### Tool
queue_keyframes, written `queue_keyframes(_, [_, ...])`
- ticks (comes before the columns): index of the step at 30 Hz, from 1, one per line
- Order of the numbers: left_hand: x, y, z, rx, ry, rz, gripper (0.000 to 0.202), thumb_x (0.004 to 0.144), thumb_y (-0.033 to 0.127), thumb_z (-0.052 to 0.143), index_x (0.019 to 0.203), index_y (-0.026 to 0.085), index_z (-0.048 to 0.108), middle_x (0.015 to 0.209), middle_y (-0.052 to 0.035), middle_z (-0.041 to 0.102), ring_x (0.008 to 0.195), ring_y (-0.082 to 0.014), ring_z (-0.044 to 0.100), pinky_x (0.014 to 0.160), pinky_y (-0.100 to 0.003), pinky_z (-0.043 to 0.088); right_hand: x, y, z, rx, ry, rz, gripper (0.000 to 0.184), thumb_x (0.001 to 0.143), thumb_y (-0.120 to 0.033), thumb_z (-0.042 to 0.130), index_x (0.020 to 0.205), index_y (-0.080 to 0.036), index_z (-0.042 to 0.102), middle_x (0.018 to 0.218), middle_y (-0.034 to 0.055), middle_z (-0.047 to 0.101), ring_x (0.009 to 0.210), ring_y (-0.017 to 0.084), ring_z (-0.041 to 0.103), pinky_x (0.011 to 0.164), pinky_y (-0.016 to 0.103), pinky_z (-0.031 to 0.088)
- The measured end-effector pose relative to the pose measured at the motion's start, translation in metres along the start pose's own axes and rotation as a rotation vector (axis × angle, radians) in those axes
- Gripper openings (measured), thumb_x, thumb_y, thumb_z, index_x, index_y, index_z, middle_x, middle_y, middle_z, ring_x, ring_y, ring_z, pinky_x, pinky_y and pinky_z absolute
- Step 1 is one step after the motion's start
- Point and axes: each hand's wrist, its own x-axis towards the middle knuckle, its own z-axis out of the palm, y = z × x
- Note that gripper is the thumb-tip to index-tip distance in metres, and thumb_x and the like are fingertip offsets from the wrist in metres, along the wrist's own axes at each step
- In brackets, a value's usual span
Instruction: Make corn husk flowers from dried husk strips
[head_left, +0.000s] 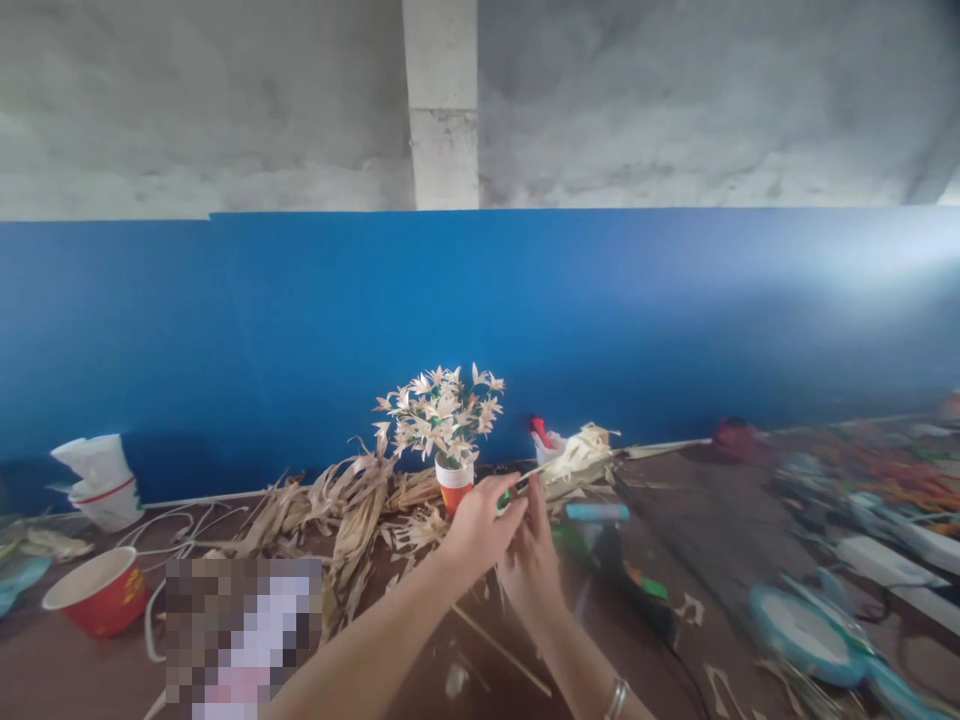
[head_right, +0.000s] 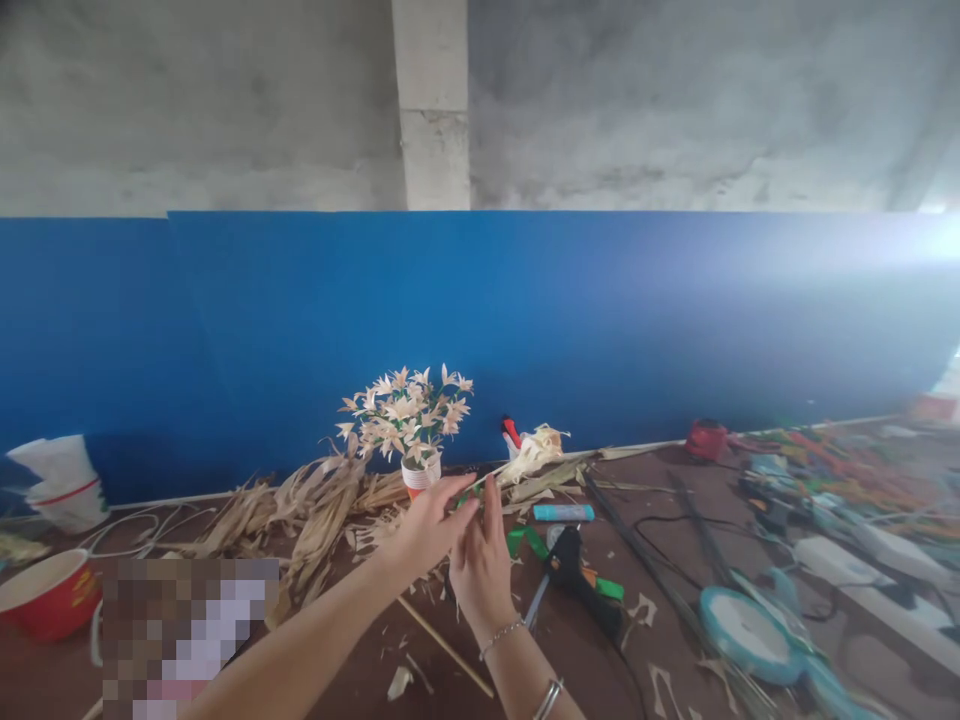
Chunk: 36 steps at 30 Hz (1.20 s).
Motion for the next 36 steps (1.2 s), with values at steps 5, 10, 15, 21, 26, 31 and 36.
queue_keyframes(5, [0.033,0.011,0.026,0.214,0.008,-0.005,0.028,0.069,0.022,0.062,0.096,0.016,0.067,0.097,-0.0101,0.067,0.091,-0.0238,0.059,0.083,-0.032,0.044,-0.001,0.009,0.008,-0.021,0.038,-0.045,0.063,0.084,-0.012,0.038,0.142,-0.02,0.014,0.147,0.0134,0.023,0.135,0.03,0.02,0.1,0.052,0.04])
queue_keyframes(10, [0.051,0.005,0.029,0.152,0.054,-0.155,0.017,0.071,0.019,0.056,0.083,0.018,0.068,0.083,-0.006,0.068,0.078,-0.0194,0.061,0.072,-0.028,0.043,0.002,0.006,0.003,0.054,0.008,0.042,0.048,0.084,-0.01,0.035,0.13,-0.018,0.04,0.139,0.0108,0.038,0.131,0.025,0.031,0.102,0.046,0.038])
queue_keyframes(15, [0.069,-0.004,0.023,0.018,-0.004,-0.227,0.017,0.069,0.017,0.056,0.079,0.014,0.07,0.073,-0.0051,0.069,0.07,-0.0181,0.061,0.066,-0.027,0.045,0.01,0.005,-0.013,0.193,0.232,0.239,0.026,0.081,-0.017,0.042,0.103,-0.018,0.056,0.12,0.0138,0.049,0.117,0.027,0.044,0.095,0.046,0.04])
queue_keyframes(21, [0.054,-0.018,0.028,-0.25,-0.145,-0.359,0.018,0.072,0.017,0.056,0.082,0.012,0.069,0.065,-0.0026,0.068,0.06,-0.0138,0.062,0.059,-0.025,0.05,0.031,0.01,-0.023,0.953,0.161,0.961,0.042,0.076,-0.045,0.053,0.107,-0.016,0.051,0.1,0.0099,0.06,0.091,0.024,0.058,0.075,0.035,0.048])
queue_keyframes(26, [0.037,-0.031,0.03,-0.344,-0.198,-0.428,0.014,0.067,0.024,0.064,0.075,0.012,0.067,0.058,-0.001,0.065,0.056,-0.0147,0.062,0.059,-0.029,0.052,0.034,0.011,-0.023,1.067,0.02,1.041,0.036,0.067,-0.047,0.062,0.08,-0.014,0.056,0.063,0.0017,0.058,0.055,0.016,0.054,0.051,0.027,0.044])
queue_keyframes(31, [0.037,-0.04,0.023,-0.294,-0.224,-0.424,0.012,0.068,0.02,0.059,0.073,0.011,0.066,0.058,-0.0002,0.063,0.055,-0.0124,0.061,0.058,-0.026,0.052,0.033,0.01,-0.024,1.002,0.002,1.038,0.036,0.062,-0.048,0.065,0.07,-0.014,0.057,0.053,-0.001,0.054,0.046,0.012,0.046,0.045,0.024,0.037])
queue_keyframes(36, [0.038,-0.047,0.018,-0.115,-0.247,-0.367,0.016,0.068,0.019,0.054,0.07,0.011,0.067,0.055,0.0005,0.061,0.052,-0.0119,0.059,0.052,-0.023,0.049,0.033,0.009,-0.025,0.894,-0.037,0.989,0.036,0.058,-0.048,0.066,0.067,-0.013,0.058,0.05,-0.0022,0.051,0.045,0.011,0.042,0.042,0.022,0.032])
